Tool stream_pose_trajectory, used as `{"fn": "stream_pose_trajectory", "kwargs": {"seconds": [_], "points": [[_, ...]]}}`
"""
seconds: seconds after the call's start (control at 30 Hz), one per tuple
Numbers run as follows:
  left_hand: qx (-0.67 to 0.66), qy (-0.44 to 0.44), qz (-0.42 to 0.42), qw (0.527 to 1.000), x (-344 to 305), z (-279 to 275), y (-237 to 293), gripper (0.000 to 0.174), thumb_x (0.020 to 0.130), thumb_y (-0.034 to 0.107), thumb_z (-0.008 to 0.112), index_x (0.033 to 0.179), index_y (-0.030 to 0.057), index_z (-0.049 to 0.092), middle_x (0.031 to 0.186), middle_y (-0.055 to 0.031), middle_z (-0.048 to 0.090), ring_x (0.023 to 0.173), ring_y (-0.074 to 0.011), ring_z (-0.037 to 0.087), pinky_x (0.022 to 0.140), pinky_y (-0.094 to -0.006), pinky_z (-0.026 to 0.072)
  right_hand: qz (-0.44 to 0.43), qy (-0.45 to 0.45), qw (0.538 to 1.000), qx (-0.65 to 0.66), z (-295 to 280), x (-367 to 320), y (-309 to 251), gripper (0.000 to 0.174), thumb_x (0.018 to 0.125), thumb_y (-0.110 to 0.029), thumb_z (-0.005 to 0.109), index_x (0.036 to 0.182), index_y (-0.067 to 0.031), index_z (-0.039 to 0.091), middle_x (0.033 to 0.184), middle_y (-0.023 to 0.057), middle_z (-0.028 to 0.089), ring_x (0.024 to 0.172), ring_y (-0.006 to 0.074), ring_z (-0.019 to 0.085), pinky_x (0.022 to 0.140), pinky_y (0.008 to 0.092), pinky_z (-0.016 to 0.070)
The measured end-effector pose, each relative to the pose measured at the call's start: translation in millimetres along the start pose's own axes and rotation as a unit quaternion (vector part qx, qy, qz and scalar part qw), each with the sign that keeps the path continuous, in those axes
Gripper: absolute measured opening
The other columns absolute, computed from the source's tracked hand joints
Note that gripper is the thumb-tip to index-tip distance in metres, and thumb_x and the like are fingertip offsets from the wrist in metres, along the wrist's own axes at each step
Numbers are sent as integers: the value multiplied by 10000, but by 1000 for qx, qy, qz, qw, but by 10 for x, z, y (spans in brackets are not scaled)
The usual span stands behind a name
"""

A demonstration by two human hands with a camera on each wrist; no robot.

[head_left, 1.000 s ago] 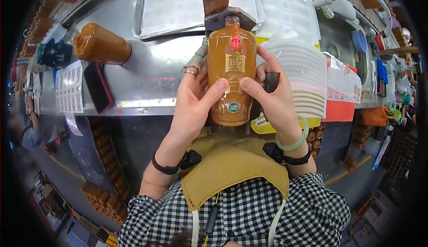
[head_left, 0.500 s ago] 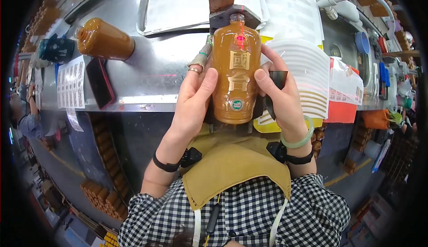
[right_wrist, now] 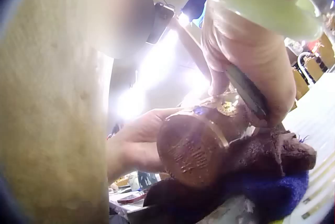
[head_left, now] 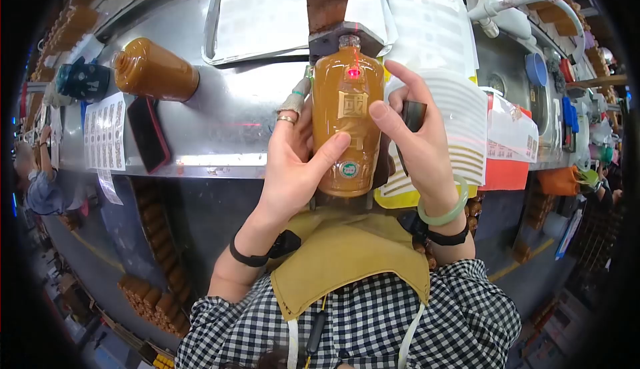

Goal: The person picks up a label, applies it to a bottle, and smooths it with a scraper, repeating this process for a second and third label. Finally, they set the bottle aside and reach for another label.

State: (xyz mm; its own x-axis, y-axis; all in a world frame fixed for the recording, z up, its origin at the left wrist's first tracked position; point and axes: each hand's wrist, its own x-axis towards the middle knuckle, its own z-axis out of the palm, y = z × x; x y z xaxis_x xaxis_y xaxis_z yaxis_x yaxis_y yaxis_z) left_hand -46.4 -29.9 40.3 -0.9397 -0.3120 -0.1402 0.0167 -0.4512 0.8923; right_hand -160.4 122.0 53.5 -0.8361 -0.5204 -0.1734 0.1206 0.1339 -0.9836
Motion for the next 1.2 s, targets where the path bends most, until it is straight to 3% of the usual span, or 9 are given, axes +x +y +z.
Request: {"fn": "stream_pose_trajectory", "kwargs": {"seconds": [0.1,0.17,0.23,0.27,0.7,0.77,0.97,1.1,1.2], "points": [[-2,4,5,1000,4,3,-7,830,986,-6,667,1622,-43,135,1567,-220,418,1409,-254,491,1145,-389,449,-16,7,1000,24,116,113,-154,627,908,-119,806,1442,4,501,958,-29,540,836,46,497,731,195,414],[4,1,10,1000,11,-3,-14,830,986,-4,669,1622,-39,138,1568,-221,417,1413,-254,488,1148,-390,445,-4,-10,1000,-5,129,171,-149,634,906,-98,802,1436,20,474,1022,22,604,876,64,574,754,208,465],[11,0,12,1000,10,-14,-23,829,986,-2,670,1623,-36,141,1569,-222,417,1416,-255,484,1150,-391,442,-47,18,999,21,200,196,-84,623,881,-165,847,1422,-46,561,859,-83,386,762,16,377,666,170,305],[12,1,13,1000,8,-14,-30,826,986,0,671,1622,-35,145,1569,-225,416,1419,-255,481,1152,-392,439,-41,25,998,40,212,204,-81,609,870,-175,858,1396,-48,579,856,-88,373,746,19,349,658,172,285],[15,4,15,1000,-2,-1,-28,792,984,-12,667,1611,-41,186,1565,-220,426,1425,-253,475,1160,-396,433,-36,17,999,-8,210,192,-148,676,826,-168,895,1400,-42,560,859,-92,389,727,9,363,626,160,297],[17,6,16,1000,-1,4,-16,792,983,-13,666,1611,-43,185,1566,-220,424,1424,-253,475,1160,-396,432,-31,-15,999,-37,202,192,-216,677,873,-110,823,1401,52,430,1152,146,685,1042,162,684,870,282,562],[7,6,13,1000,3,-3,-36,802,981,-9,671,1613,-47,178,1570,-222,417,1426,-250,473,1159,-392,433,-30,-9,1000,-4,227,185,-183,650,887,-96,812,1394,50,433,1178,167,681,1073,172,686,881,293,569],[-4,2,-20,1000,-7,9,48,821,981,7,680,1617,-48,164,1588,-229,386,1446,-252,446,1175,-392,413,-24,0,999,-23,206,154,-199,610,911,-112,796,1401,30,462,1122,108,665,1013,130,655,839,256,539],[34,-12,19,999,62,-46,42,819,987,20,679,1617,-51,160,1599,-233,362,1468,-260,416,1198,-395,386,-8,30,999,32,122,117,-93,553,949,-147,764,1433,-24,526,913,-45,469,843,52,466,747,198,409]]}}
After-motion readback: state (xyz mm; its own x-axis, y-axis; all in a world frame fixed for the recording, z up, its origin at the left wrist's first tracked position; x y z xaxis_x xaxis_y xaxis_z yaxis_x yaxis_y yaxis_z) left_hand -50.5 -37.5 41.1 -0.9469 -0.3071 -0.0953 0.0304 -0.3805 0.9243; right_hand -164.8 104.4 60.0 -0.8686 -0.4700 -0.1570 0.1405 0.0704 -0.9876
